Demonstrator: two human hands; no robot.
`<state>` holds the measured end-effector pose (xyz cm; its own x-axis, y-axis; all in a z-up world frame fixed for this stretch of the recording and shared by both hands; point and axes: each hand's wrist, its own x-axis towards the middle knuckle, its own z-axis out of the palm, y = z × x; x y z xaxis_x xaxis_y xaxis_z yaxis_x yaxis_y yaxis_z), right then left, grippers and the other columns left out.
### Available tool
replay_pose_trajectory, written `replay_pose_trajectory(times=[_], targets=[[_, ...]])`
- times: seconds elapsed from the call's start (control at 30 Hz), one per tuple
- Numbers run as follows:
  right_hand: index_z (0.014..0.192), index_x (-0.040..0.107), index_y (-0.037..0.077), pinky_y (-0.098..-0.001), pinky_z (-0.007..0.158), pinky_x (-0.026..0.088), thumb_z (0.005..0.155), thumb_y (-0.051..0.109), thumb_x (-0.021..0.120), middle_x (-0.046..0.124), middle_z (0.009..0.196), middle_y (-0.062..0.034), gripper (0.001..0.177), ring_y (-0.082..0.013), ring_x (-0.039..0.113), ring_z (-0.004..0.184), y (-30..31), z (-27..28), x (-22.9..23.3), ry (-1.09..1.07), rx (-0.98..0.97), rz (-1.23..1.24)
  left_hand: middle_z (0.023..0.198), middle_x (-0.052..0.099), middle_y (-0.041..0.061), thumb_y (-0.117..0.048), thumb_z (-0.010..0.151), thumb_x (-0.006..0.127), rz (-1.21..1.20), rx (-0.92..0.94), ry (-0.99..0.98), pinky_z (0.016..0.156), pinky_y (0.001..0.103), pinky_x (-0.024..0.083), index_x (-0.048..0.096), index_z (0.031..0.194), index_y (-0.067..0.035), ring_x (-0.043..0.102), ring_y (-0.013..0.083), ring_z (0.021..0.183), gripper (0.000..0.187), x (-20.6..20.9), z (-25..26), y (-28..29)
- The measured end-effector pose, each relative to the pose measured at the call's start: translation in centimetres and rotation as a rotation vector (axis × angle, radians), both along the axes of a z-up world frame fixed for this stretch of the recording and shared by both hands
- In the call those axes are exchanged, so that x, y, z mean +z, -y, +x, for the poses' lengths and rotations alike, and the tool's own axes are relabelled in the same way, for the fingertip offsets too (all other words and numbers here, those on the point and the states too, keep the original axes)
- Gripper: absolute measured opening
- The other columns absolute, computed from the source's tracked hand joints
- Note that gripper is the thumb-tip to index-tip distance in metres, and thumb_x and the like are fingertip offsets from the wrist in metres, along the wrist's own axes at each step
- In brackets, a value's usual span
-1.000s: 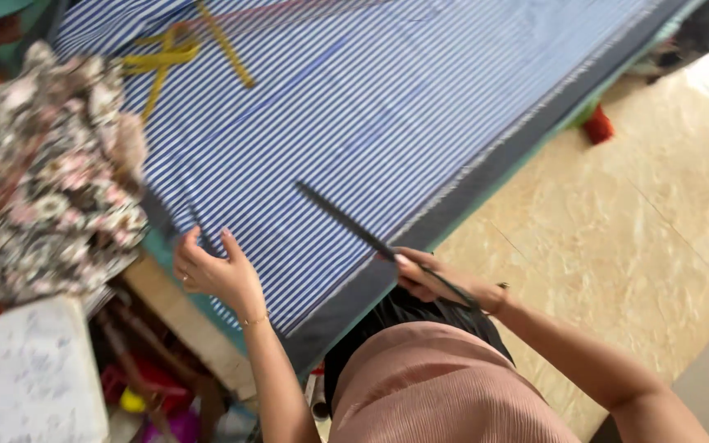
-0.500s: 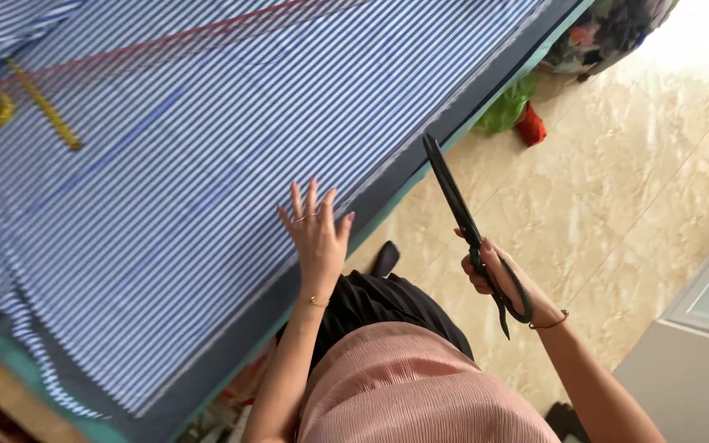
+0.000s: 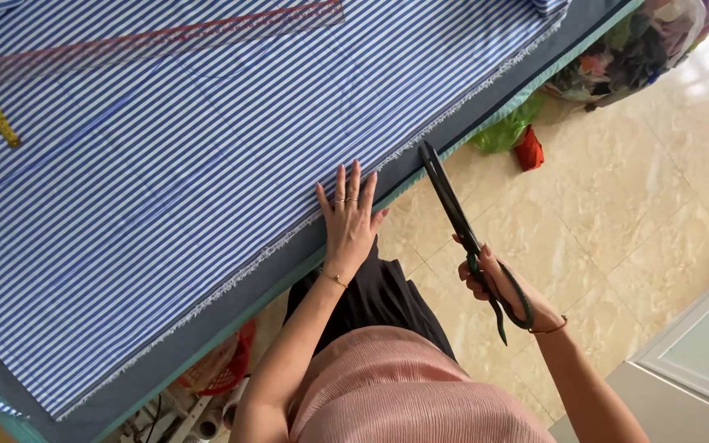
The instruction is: The person uses large shears to cut a piece of blue and white striped fabric laid out on a work table, following a marked pattern. After cutting the fabric, the person uses a ruler and a piece of chalk to draw lines on the material.
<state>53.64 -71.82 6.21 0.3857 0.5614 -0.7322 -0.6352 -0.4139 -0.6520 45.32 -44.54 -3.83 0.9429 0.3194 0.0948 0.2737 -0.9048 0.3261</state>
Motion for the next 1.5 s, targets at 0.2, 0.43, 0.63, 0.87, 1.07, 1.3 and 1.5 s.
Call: replay_pose_trajectory(times=[0.2,0.43,0.63,0.87,1.07,1.3,1.5], targets=[[0.158,0.039,0.019,-0.0236,0.057,0.034,0.102,0.053,0.033,0.053,0.088,0.0009,0.066,-0.0077,0.038,0.066,-0.7,2.8,0.5,0.083,0.14,-0.012,0.171,0.015,0.011,-0.055,0.101,0.053,0.058,-0.084,0.012,0.121,0.073,0.006,0.04,0.16,-0.023,0.006,0.033,0.158,0.068,-0.3,3.0,-0.1],[0.149,0.045,0.014,-0.0241,0.058,0.037,0.101,0.051,0.041,0.055,0.091,0.0011,0.061,-0.0074,0.038,0.066,-1.3,5.3,-2.7,0.139,0.225,-0.016,0.176,0.016,0.005,-0.063,0.103,0.053,-0.037,-0.236,0.042,0.13,0.067,0.008,0.05,0.157,-0.027,0.009,0.0265,0.164,0.064,-0.8,4.4,-2.5],[0.13,0.054,0.001,-0.0248,0.06,0.039,0.107,0.051,0.044,0.055,0.094,-0.0007,0.056,-0.0082,0.04,0.069,-1.1,6.6,-5.2,0.193,0.27,0.052,0.171,0.015,0.003,-0.074,0.094,0.044,-0.003,-0.285,0.04,0.124,0.068,0.007,0.052,0.152,-0.029,0.01,0.0266,0.158,0.074,0.3,4.6,-3.3],[0.151,0.044,0.012,-0.0252,0.058,0.04,0.099,0.053,0.044,0.056,0.091,0.0001,0.066,-0.0083,0.04,0.065,-2.1,7.0,-3.5,0.195,0.252,0.024,0.172,0.012,-0.002,-0.077,0.093,0.043,0.067,-0.301,-0.03,0.128,0.064,0.009,0.047,0.156,-0.015,0.007,0.0234,0.159,0.088,1.0,4.6,-3.3],[0.154,0.042,0.014,-0.0249,0.059,0.04,0.099,0.055,0.042,0.055,0.089,0.0006,0.069,-0.0083,0.039,0.066,-2.6,7.2,-2.6,0.197,0.26,0.025,0.173,0.01,-0.001,-0.076,0.094,0.042,0.09,-0.314,-0.02,0.127,0.064,0.009,0.046,0.157,-0.013,0.006,0.0238,0.16,0.09,0.9,4.7,-3.2],[0.151,0.047,0.014,-0.0247,0.056,0.032,0.096,0.059,0.046,0.043,0.081,0.0019,0.071,-0.0083,0.035,0.065,-1.8,7.3,-5.0,0.158,0.241,-0.064,0.173,0.011,-0.002,-0.074,0.098,0.039,0.088,-0.319,-0.023,0.127,0.064,0.009,0.046,0.157,-0.013,0.008,0.0242,0.16,0.085,0.9,4.7,-3.2],[0.153,0.043,0.017,-0.0236,0.059,0.036,0.093,0.066,0.044,0.038,0.08,0.0046,0.078,-0.0073,0.036,0.067,-2.6,7.5,-3.6,0.188,0.287,-0.015,0.173,0.012,-0.004,-0.072,0.1,0.037,0.061,-0.311,-0.044,0.127,0.064,0.008,0.045,0.157,-0.013,0.01,0.0233,0.16,0.083,0.8,4.8,-3.1]])
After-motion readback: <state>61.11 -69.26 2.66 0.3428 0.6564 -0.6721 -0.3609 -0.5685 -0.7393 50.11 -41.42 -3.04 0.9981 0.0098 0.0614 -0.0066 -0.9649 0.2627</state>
